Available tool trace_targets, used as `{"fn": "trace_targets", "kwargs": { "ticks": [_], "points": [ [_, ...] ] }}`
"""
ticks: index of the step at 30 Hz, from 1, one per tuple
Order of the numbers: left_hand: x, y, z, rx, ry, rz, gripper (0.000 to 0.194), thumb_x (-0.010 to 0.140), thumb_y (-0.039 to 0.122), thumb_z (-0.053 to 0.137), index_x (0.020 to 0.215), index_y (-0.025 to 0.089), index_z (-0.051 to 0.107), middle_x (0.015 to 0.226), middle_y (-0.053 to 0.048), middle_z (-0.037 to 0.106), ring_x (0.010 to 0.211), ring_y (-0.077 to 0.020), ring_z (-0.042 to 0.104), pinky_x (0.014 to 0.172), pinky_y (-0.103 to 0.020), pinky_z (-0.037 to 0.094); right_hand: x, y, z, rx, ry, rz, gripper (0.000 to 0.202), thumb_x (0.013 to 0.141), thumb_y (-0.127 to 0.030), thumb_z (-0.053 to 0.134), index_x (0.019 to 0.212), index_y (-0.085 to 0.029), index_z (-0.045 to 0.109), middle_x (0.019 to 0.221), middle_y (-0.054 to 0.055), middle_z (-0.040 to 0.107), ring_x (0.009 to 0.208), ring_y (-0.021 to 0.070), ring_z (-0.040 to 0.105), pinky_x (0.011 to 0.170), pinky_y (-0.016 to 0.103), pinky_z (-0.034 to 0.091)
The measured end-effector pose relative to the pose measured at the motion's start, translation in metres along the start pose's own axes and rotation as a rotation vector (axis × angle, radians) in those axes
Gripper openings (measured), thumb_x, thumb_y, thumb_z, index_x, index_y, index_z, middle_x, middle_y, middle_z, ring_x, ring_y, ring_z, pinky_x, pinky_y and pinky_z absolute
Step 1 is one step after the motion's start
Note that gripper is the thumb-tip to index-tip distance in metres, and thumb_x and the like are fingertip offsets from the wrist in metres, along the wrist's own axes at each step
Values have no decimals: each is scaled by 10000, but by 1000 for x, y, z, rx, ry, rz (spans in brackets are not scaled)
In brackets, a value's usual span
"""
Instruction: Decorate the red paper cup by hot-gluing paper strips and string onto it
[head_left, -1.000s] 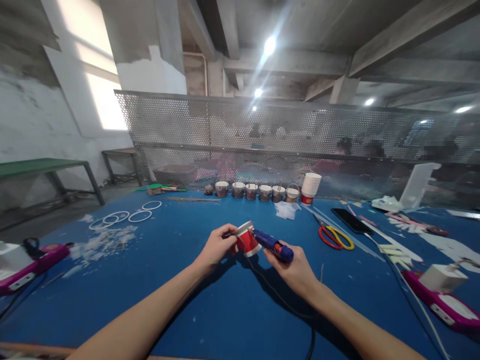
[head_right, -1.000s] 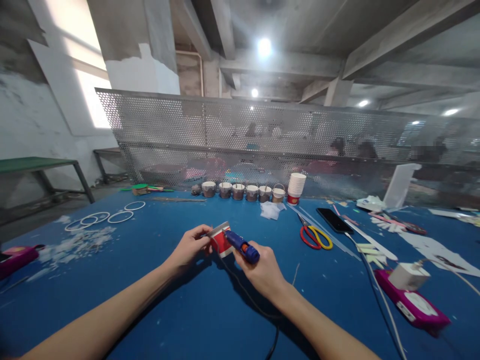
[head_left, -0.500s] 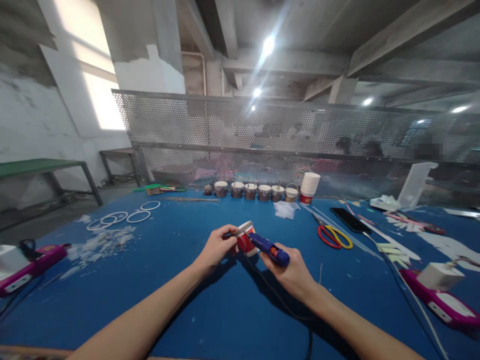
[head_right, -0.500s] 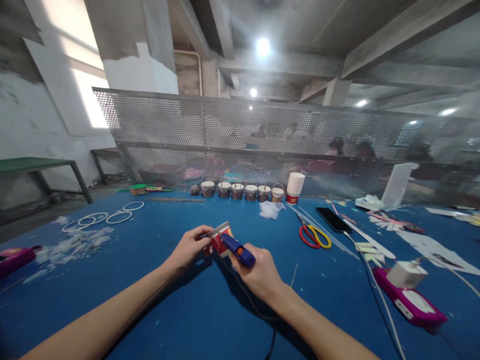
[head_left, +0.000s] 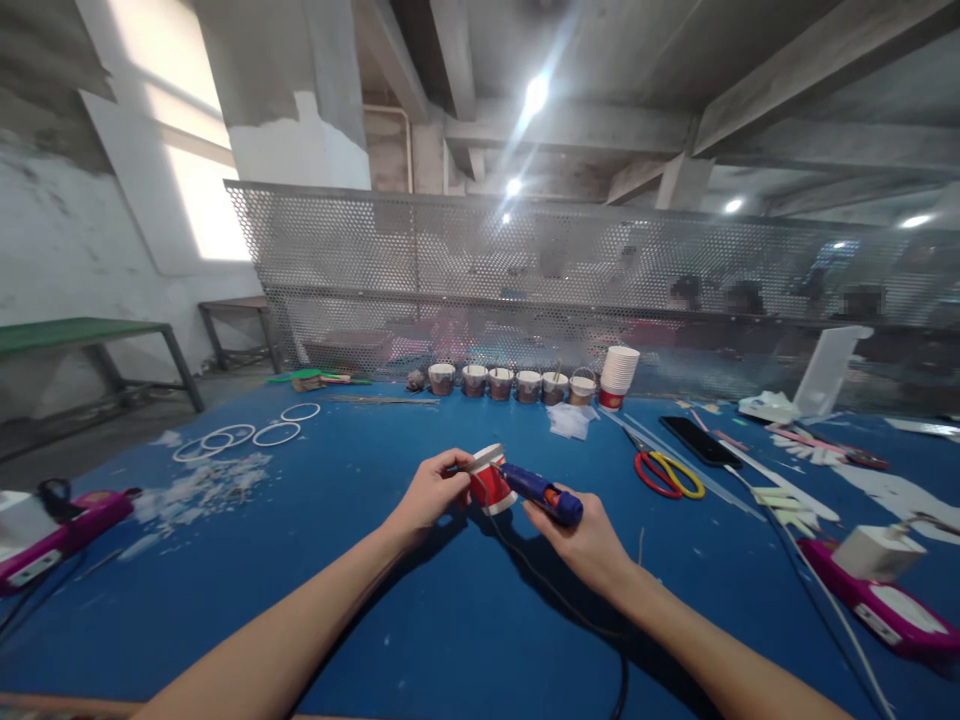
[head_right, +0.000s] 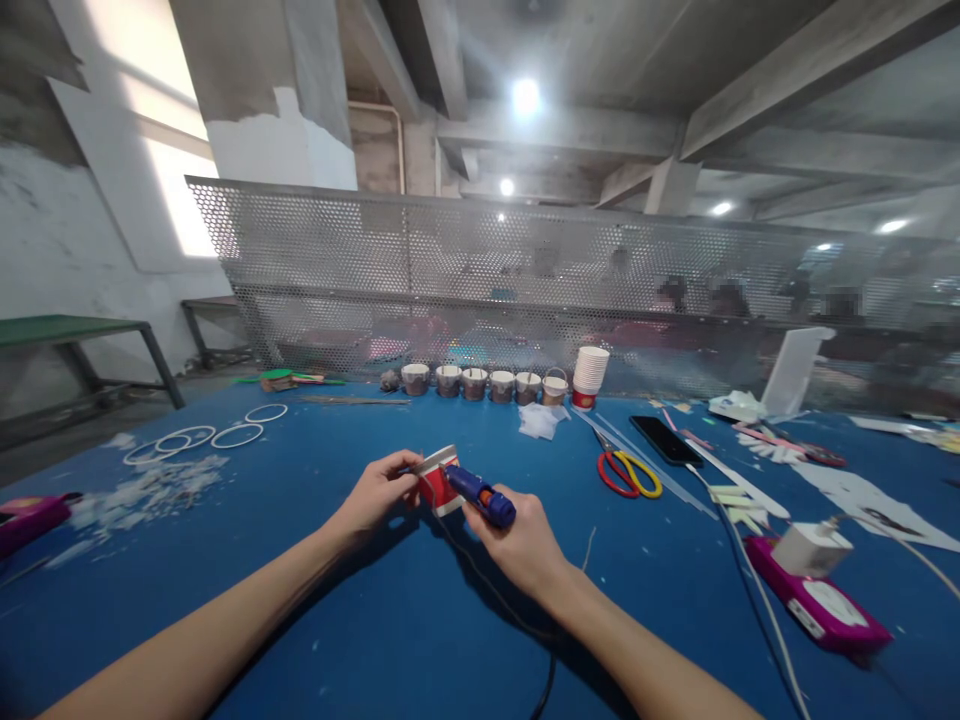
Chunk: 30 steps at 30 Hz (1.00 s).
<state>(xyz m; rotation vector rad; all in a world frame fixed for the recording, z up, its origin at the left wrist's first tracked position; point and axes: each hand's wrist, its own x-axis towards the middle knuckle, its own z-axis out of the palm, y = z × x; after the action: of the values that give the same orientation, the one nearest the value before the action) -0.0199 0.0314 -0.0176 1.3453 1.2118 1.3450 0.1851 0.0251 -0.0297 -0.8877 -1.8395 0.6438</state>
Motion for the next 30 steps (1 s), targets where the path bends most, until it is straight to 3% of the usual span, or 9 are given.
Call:
{"fn": "trace_targets", "kwargs": {
  "ticks": [11,19,22,25,30],
  "points": [
    [2,-6,-3,-33,-4,0,121,597,196,549,685,171,628,431,44,537,429,-91,451,477,-209,319,4,-2,-6,93,-28,190,371,762,-458,580,536,-196,445,484,-66,308,465,75,260,417,220,230],
    [3,-5,-6,-38,-6,-7,109,595,201,566,681,168,626,450,34,557,440,-97,471,479,-210,343,8,-3,-11,130,10,239,375,757,-479,598,535,-191,507,442,-60,377,423,87,332,425,230,296],
    [3,-5,-6,-38,22,-8,129,592,207,569,697,166,630,445,36,555,435,-95,469,476,-209,345,14,8,-17,-18,41,287,434,809,-531,512,541,-191,538,446,-23,465,435,121,436,484,252,382],
    [4,-5,-5,-35,37,-17,169,585,216,572,729,161,640,456,31,566,442,-99,484,480,-215,360,21,29,-18,-260,53,354,425,821,-525,487,660,-171,658,606,65,640,607,211,612,602,298,456],
    [3,-1,-4,-35,57,-23,193,580,245,594,746,162,646,483,22,575,452,-110,504,489,-233,385,30,60,-22,-412,35,337,400,751,-544,605,736,-157,705,649,120,678,649,291,650,616,375,476]
  ]
}}
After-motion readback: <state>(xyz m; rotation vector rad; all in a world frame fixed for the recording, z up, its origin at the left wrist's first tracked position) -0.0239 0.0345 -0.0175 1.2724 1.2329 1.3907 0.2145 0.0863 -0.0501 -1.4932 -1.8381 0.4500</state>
